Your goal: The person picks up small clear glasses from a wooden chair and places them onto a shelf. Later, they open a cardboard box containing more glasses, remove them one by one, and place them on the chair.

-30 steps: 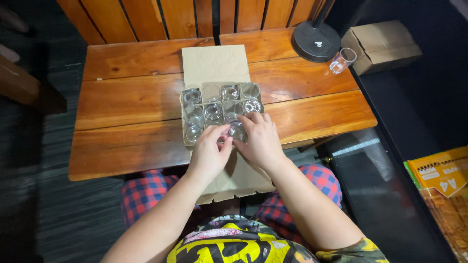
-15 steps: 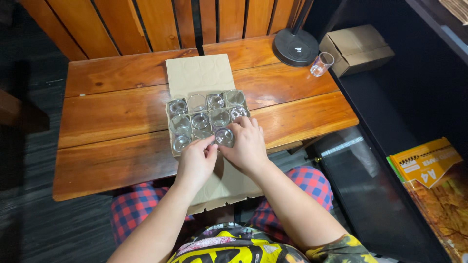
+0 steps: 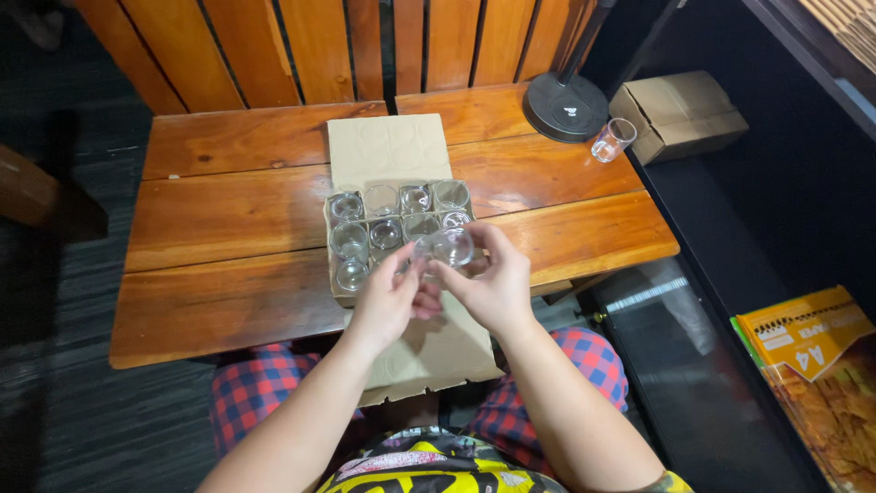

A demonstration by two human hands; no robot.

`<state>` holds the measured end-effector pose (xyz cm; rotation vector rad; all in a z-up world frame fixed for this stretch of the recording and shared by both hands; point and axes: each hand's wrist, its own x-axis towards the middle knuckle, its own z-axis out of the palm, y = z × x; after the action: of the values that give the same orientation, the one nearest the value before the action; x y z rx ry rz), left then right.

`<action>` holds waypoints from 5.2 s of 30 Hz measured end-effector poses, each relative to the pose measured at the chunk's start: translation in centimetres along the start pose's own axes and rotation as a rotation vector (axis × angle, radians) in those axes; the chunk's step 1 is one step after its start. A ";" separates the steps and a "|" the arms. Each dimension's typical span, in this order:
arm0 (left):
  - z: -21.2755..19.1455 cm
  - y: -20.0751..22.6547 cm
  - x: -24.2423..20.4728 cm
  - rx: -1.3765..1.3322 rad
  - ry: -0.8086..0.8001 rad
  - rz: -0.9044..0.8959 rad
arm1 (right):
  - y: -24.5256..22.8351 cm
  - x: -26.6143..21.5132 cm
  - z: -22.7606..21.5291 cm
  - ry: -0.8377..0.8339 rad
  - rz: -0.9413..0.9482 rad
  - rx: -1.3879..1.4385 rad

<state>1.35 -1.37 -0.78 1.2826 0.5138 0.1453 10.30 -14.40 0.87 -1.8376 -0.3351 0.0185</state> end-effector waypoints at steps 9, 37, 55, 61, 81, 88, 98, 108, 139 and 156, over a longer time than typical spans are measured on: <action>4.5 2.1 1.6 -0.418 -0.150 0.000 | -0.2 -0.2 -1.9 0.042 -0.213 0.370; 19.2 -0.9 18.9 0.375 -0.084 0.321 | 10.8 12.9 -10.9 0.389 -0.134 0.150; 27.9 -3.4 31.2 0.699 0.051 0.216 | 20.8 25.7 -13.0 0.543 0.002 -0.002; 28.8 -3.5 32.6 0.685 0.051 0.186 | 20.5 26.5 -13.1 0.532 0.039 -0.059; 30.4 -3.1 32.9 0.804 0.158 0.093 | 21.6 27.4 -12.7 0.588 0.155 -0.311; 30.0 -3.1 32.7 0.792 0.124 0.077 | 20.9 27.1 -12.6 0.612 0.119 -0.313; 29.9 -2.3 31.3 0.813 0.087 0.106 | 21.6 27.2 -12.9 0.614 0.089 -0.303; 26.4 -3.4 30.8 0.989 0.009 0.220 | 21.6 25.3 -14.1 0.442 0.170 -0.092; -7.7 2.1 0.2 1.258 0.123 0.329 | 0.2 1.4 2.4 -0.542 -0.469 -0.616; -6.7 2.4 0.1 1.357 0.089 0.282 | -2.4 2.0 3.8 -0.681 -0.311 -0.797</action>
<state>-1.07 5.20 0.14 2.6870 0.4978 0.0771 10.98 -9.70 2.37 -2.5019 -1.2424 0.3431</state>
